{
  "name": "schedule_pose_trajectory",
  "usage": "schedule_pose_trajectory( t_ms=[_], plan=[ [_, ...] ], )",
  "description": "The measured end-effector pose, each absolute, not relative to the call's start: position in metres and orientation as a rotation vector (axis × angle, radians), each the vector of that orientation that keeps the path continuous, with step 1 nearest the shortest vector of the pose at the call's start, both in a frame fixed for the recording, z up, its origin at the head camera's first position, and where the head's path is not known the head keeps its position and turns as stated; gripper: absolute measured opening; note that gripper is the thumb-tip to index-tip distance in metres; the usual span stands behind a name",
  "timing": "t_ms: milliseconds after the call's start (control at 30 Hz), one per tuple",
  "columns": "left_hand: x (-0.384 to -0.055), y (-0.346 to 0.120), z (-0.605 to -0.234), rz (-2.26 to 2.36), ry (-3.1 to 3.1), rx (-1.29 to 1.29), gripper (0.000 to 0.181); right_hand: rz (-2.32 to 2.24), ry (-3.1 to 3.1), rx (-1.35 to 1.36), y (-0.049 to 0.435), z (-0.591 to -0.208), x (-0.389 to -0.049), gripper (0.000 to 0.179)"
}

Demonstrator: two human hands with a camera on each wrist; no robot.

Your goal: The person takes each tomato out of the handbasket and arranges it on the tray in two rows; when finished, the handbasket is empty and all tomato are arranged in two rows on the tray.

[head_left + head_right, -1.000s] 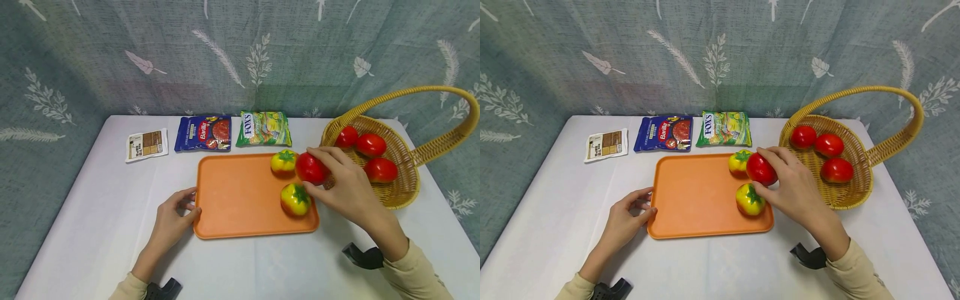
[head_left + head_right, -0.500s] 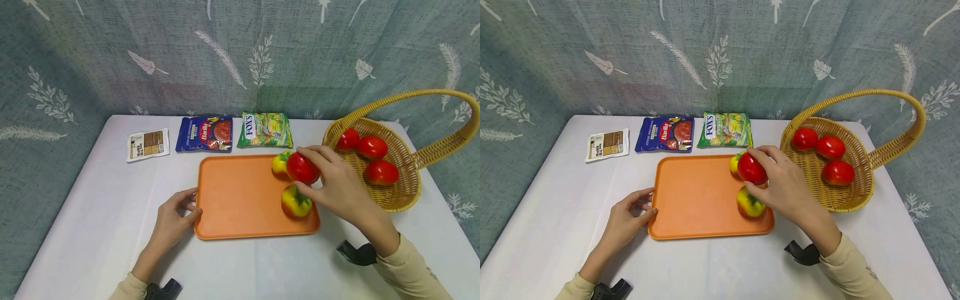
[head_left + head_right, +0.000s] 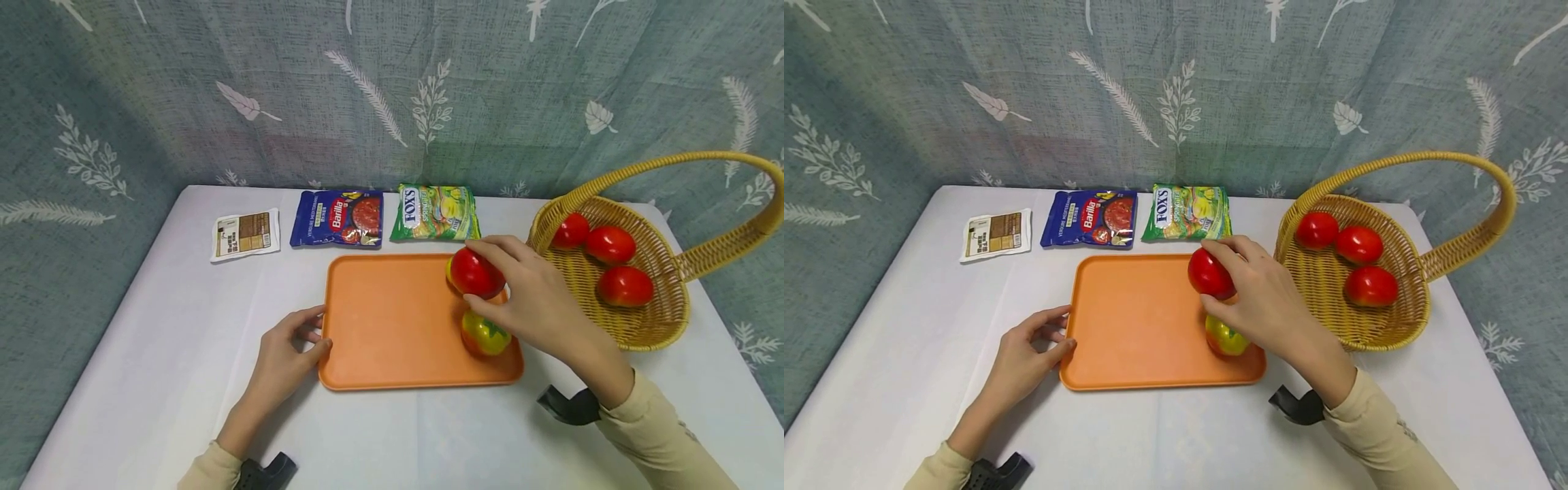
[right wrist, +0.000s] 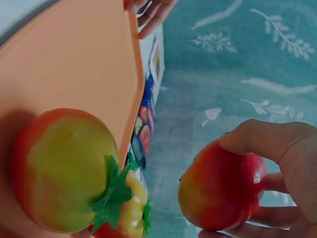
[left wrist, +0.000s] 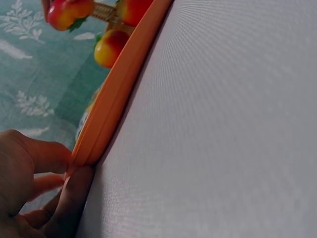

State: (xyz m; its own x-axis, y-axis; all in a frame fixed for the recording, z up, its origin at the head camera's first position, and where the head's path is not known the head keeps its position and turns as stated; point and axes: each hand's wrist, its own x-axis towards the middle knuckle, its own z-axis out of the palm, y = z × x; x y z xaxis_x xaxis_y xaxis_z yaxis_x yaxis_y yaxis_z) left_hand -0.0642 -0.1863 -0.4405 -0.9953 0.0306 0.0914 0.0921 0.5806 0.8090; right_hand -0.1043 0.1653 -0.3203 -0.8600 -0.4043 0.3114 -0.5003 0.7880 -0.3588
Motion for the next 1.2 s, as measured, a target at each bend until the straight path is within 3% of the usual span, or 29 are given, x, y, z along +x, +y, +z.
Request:
schedule_pose_trajectory(
  t_ms=[1200],
  plan=[
    [-0.065, -0.187, -0.442, -1.395, -2.712, -0.13, 0.055, 0.591, -2.879, 0.952, 0.119, -0.332, -0.15, 0.065]
  ],
)
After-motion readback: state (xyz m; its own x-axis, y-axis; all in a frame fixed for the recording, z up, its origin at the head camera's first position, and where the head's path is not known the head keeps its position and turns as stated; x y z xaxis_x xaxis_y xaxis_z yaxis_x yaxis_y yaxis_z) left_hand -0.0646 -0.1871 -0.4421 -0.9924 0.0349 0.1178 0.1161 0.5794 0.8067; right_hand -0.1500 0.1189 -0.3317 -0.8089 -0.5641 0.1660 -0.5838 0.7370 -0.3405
